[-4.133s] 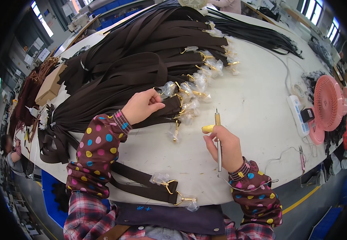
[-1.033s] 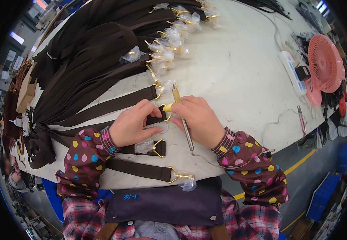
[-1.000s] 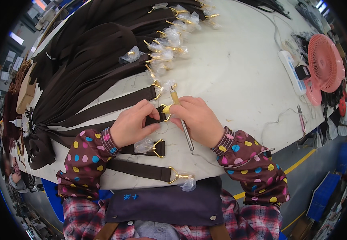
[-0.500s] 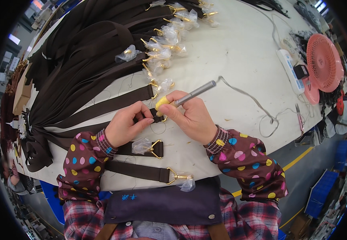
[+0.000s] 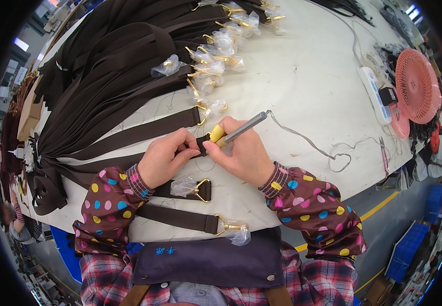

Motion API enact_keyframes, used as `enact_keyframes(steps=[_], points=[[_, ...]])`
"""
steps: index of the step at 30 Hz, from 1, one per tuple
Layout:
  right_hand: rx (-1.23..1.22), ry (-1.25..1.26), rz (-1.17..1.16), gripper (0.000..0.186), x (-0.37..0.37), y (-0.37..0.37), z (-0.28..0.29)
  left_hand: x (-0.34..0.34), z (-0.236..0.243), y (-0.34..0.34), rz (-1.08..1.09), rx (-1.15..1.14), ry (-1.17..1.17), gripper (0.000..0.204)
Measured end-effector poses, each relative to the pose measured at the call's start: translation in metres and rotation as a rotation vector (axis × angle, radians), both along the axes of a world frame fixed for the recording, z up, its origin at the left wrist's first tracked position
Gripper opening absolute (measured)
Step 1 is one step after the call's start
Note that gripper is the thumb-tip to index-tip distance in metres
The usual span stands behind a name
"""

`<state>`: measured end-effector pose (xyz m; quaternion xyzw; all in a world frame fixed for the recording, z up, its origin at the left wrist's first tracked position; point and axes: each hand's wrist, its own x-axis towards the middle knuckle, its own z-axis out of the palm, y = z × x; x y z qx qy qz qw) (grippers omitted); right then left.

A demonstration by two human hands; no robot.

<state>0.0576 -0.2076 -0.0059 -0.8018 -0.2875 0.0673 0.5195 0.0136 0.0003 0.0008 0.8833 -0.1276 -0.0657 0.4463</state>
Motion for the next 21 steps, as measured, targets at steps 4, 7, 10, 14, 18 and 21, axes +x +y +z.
enact_keyframes(steps=[4,7,10,14,18,21], points=[[-0.018,-0.016,0.006,0.02,0.0006,0.0008,0.0008,0.0,-0.0003,0.0003,-0.007,0.003,-0.012,0.015],[-0.016,-0.01,0.006,0.02,0.0004,0.0015,0.0023,-0.0001,-0.0005,0.0005,-0.009,0.004,-0.01,0.016],[-0.024,-0.034,0.004,0.021,0.0007,0.0012,0.0004,0.0001,-0.0001,0.0001,-0.01,0.011,-0.006,0.016],[-0.04,-0.044,-0.002,0.022,0.0003,0.0016,0.0004,0.0,-0.0024,0.001,-0.022,0.008,-0.047,0.014],[-0.058,-0.05,-0.001,0.022,0.0004,0.0008,-0.0005,0.0002,-0.0019,0.0006,-0.03,0.016,-0.062,0.014],[-0.047,-0.034,-0.002,0.022,-0.0001,0.0013,0.0011,0.0003,-0.0042,0.0008,-0.029,0.008,-0.063,0.014]])
